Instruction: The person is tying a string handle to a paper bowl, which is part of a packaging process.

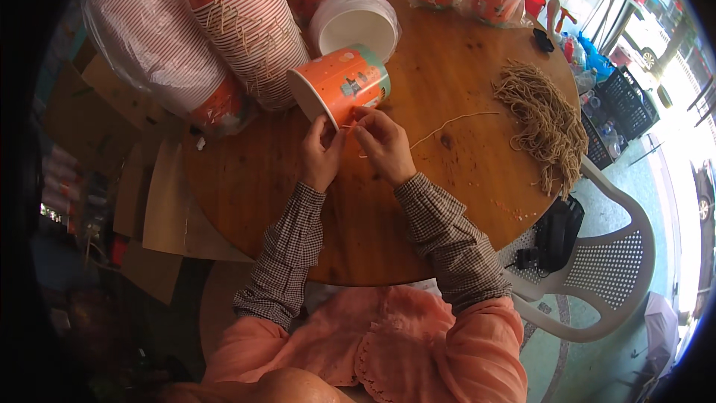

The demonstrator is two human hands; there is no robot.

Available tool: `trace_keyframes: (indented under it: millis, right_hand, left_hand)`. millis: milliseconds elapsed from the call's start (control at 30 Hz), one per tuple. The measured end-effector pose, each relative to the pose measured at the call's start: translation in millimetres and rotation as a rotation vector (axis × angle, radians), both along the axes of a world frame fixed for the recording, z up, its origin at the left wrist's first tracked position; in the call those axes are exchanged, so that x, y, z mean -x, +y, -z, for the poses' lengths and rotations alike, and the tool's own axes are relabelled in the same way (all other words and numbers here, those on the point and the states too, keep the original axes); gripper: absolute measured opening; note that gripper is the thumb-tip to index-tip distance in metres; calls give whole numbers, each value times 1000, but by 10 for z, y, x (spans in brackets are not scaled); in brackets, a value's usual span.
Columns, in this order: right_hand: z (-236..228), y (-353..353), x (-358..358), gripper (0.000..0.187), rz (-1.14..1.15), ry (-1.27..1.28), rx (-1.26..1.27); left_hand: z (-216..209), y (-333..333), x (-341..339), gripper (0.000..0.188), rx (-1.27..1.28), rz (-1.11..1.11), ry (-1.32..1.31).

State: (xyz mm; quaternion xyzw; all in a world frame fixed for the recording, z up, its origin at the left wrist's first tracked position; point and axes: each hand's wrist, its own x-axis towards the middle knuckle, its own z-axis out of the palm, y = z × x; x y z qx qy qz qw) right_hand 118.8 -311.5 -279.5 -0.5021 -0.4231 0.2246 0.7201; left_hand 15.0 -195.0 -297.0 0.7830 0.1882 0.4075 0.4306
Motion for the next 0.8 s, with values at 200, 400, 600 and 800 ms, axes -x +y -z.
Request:
trace_keyframes:
  millis: [200, 400, 600, 800]
  right_hand:
    - [-111, -92, 74, 7, 101, 26, 37]
    - [-103, -105, 15, 7, 90, 71, 17]
    - [-111, -105, 98, 9, 229, -182, 67]
    - [-93, -96, 82, 10, 264, -272, 63]
  left_hand:
    - [-271, -127, 89, 29, 177, 169, -209]
    - [-300, -41, 159, 21, 291, 177, -111]
    - [-426, -56, 192, 16, 369, 152, -180]
    - [-435, 15, 194, 28, 57, 91, -14]
